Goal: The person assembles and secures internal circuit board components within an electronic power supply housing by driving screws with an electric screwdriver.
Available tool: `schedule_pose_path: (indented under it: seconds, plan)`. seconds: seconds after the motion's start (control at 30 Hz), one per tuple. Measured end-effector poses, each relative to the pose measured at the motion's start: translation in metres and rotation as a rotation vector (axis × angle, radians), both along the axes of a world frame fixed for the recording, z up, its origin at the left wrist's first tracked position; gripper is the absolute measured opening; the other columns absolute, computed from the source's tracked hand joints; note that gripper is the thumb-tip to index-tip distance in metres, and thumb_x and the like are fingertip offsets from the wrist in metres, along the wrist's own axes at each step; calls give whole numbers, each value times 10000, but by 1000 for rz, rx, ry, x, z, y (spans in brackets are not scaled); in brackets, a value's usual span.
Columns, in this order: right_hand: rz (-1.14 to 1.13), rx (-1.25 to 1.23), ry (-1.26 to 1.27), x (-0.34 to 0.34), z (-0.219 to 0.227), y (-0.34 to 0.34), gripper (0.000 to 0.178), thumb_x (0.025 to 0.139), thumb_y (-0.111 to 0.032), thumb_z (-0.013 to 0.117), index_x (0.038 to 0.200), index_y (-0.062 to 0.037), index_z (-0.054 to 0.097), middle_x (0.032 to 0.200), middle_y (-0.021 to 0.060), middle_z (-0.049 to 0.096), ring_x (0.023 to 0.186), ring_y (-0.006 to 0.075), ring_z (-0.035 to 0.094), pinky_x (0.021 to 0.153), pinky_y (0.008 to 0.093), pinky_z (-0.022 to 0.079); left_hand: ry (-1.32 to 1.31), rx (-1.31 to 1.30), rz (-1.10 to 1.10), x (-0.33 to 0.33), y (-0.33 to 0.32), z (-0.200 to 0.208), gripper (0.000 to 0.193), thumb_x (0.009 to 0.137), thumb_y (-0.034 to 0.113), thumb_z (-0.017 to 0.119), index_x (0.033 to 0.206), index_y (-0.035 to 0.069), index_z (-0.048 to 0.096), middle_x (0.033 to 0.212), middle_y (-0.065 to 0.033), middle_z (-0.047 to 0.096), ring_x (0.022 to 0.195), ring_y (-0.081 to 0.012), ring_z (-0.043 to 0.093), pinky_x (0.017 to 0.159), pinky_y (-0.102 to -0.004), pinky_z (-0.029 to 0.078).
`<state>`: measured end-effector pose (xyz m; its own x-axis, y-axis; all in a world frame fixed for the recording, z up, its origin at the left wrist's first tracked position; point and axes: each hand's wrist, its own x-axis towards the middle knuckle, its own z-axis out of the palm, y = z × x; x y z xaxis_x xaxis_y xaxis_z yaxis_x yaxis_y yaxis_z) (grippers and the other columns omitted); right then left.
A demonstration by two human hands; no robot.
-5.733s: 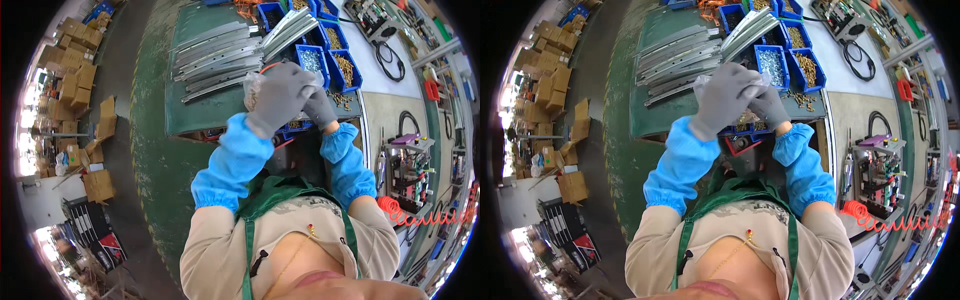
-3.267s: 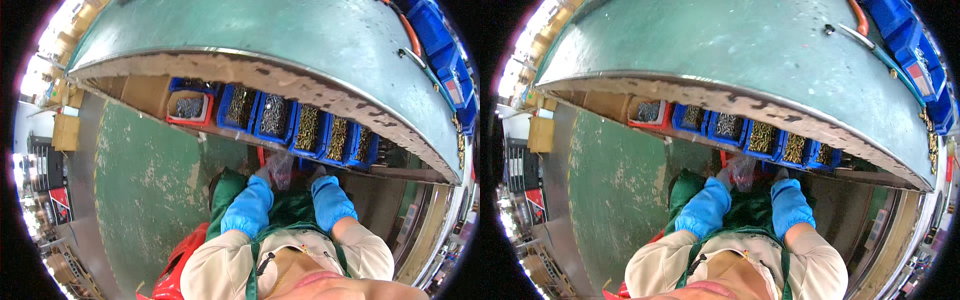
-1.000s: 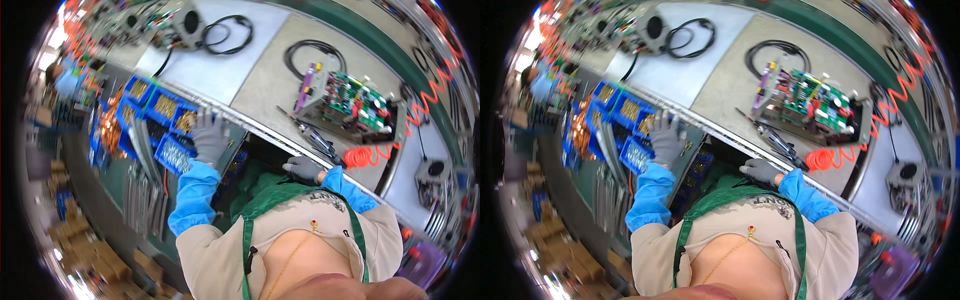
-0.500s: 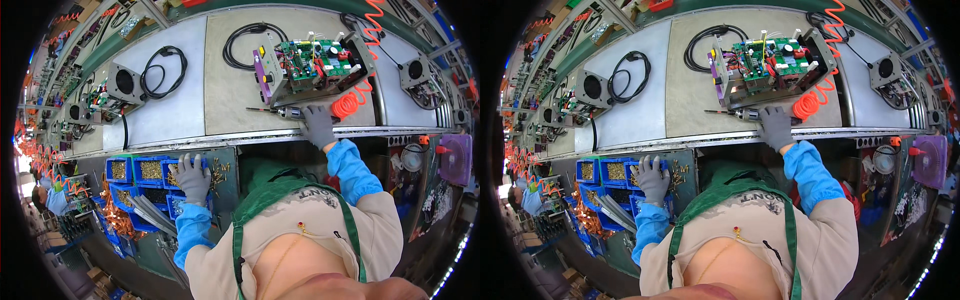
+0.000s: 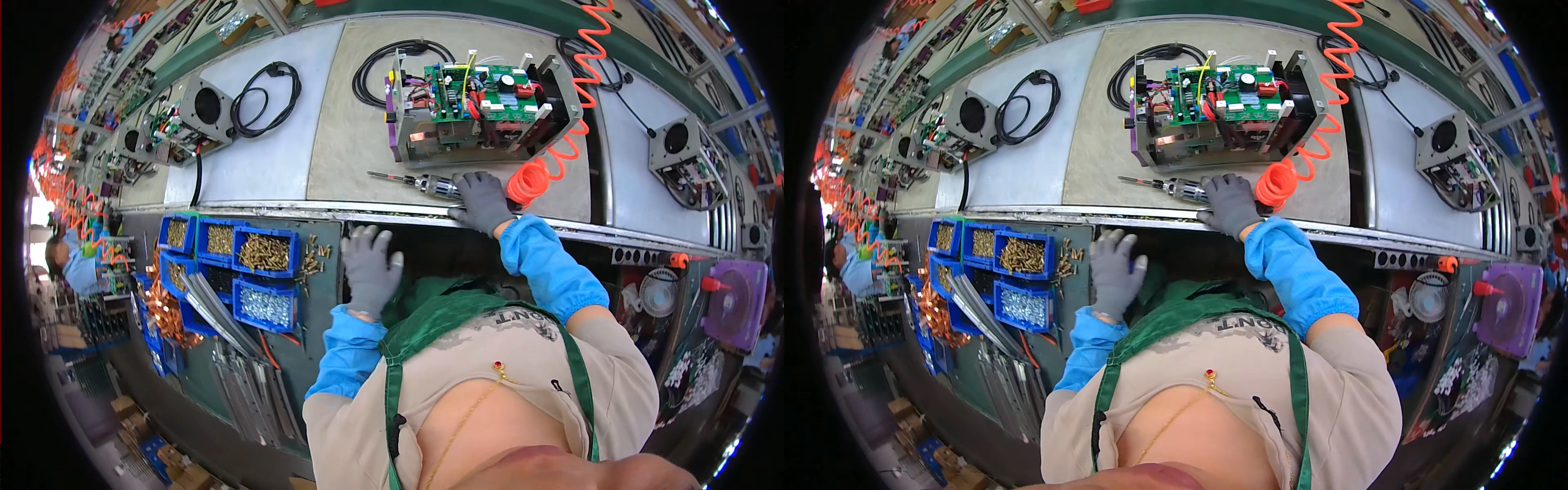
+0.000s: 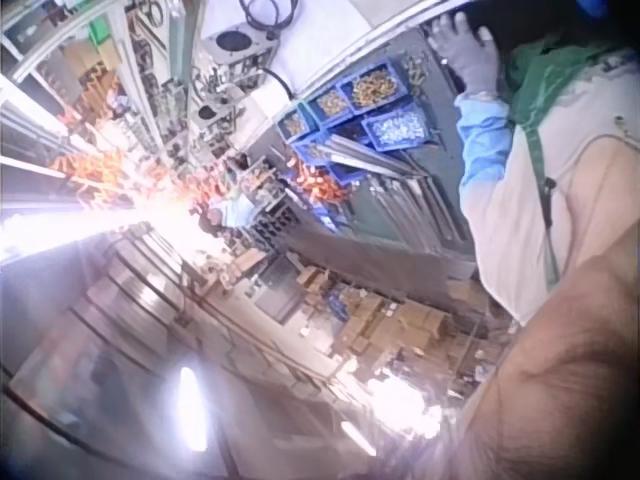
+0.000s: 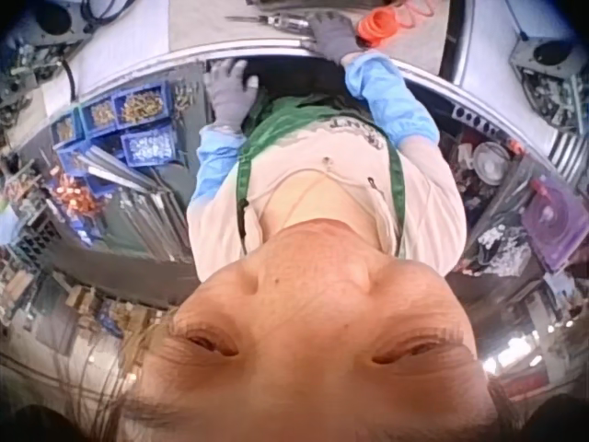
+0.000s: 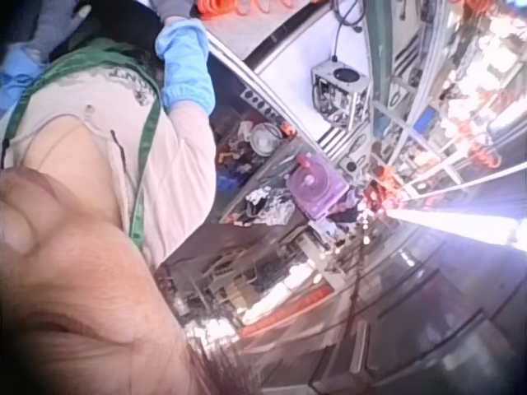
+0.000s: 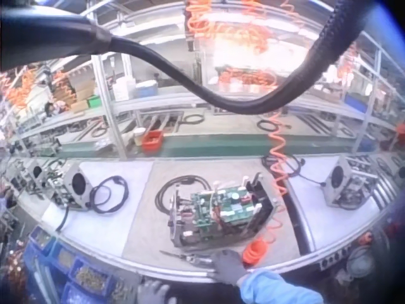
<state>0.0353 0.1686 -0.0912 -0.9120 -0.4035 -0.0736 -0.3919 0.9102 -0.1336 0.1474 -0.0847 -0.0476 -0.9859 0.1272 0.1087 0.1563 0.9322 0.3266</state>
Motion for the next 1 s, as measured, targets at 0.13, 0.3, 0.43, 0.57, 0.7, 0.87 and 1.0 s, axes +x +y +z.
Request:
schedule_pose_path:
  seconds: [0.13, 0.3, 0.43, 0.57, 0.7, 0.87, 1.0]
  plan:
    - [44, -20, -71, -6, 4, 9, 585, 719, -443, 722, 1169, -118, 539, 1132, 96, 562, 1054, 299, 526, 859, 431, 446, -10, 76, -55, 22, 54, -17, 435, 766, 267, 670, 1150, 84, 578, 1199, -151, 528, 1183, -349, 444, 990, -501, 333]
    - [86, -132, -151, -10, 14, 10, 574, 687, -403, 737, 1135, -102, 542, 1087, 126, 590, 1004, 340, 551, 837, 430, 474, -164, 114, -150, 35, 63, -19, 442, 780, 261, 665, 1168, 76, 566, 1204, -149, 536, 1165, -344, 469, 985, -472, 361]
    - [-70, -221, -666, 1, 29, 27, 567, 664, -345, 697, 1130, -60, 546, 1023, 170, 623, 920, 335, 597, 834, 398, 465, -203, 77, -149, 24, 59, -16, 440, 782, 259, 661, 1169, 72, 566, 1202, -150, 540, 1171, -343, 469, 986, -470, 368]
    - [-298, -858, -1291, 43, 42, 60, 759, 655, -332, 723, 1306, -27, 481, 1021, 64, 571, 913, 136, 536, 800, 276, 442, -110, 129, -178, 19, 61, -12, 464, 791, 260, 652, 1201, 69, 552, 1224, -151, 534, 1192, -349, 453, 998, -466, 371]
    - [-341, -1300, -1599, 90, 50, 77, 856, 608, -379, 772, 1320, -23, 459, 1002, 71, 587, 865, 125, 571, 751, 256, 479, -716, 1037, 191, 19, 71, -3, 517, 888, 278, 594, 1332, 47, 463, 1220, -109, 553, 1036, -219, 558, 881, -352, 465]
    - [-265, -1274, -1580, 94, 44, 55, 907, 546, -558, 782, 1207, -9, 490, 772, 48, 589, 618, 118, 585, 517, 230, 483, -823, 1413, 69, -8, 72, 5, 496, 932, 273, 541, 1366, 69, 415, 1026, -25, 591, 793, -59, 556, 562, -200, 426]
    - [-280, -1416, -1599, 92, 50, 53, 824, 614, -510, 754, 1203, -3, 480, 741, 81, 588, 604, 155, 592, 517, 247, 486, -621, 1200, 71, -12, 24, 1, 513, 884, 271, 611, 1329, 46, 491, 1048, -61, 617, 817, -105, 589, 501, -208, 450]
